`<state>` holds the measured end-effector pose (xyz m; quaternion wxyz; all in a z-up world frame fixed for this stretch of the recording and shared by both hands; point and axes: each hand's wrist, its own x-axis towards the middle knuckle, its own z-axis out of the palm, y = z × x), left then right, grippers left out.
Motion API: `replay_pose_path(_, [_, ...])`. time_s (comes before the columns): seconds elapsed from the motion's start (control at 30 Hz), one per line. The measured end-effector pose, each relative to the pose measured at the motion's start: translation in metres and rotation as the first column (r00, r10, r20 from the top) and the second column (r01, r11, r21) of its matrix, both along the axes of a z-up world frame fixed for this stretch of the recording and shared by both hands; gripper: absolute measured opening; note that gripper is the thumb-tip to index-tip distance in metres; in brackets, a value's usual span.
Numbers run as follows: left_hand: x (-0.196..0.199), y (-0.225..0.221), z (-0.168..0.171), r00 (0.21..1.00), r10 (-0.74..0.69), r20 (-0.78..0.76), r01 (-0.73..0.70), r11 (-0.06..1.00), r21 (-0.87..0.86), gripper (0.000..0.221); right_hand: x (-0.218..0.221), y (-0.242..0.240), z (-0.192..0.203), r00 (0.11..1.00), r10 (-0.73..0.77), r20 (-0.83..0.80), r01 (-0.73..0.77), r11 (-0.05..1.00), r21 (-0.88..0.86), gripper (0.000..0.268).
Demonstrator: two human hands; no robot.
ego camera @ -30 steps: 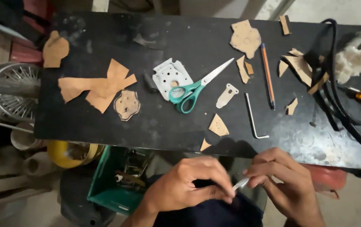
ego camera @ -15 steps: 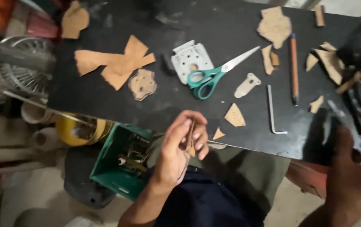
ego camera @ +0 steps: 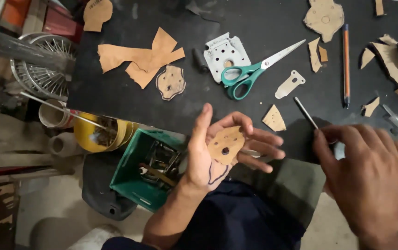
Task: Using a metal template to trace, cut, and mark bolt holes on cardboard pieces.
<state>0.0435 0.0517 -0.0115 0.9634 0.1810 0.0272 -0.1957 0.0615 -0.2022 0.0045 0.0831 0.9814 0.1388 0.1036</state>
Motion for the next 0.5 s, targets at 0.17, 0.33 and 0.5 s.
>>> replay_pose_path(0.17, [-0.004, 0.004, -0.003, 0.997, 0.027, 0.067, -0.025, 0.999, -0.026, 0.069, -0.017, -0.006, 0.016, 0.998, 0.056, -0.025, -0.050, 0.977, 0.207, 0.015])
replay_pose_path(0.33, [-0.006, 0.000, 0.008, 0.988, 0.123, 0.098, -0.138, 0.978, 0.159, 0.041, -0.064, -0.022, 0.012, 0.965, 0.192, -0.177, -0.020, 0.730, 0.683, 0.025])
replay_pose_path(0.5, [-0.010, -0.007, 0.005, 0.972, 0.119, 0.203, -0.152, 0.977, 0.152, 0.046, -0.076, 0.014, -0.013, 0.963, 0.264, -0.054, -0.159, 0.718, 0.678, 0.016])
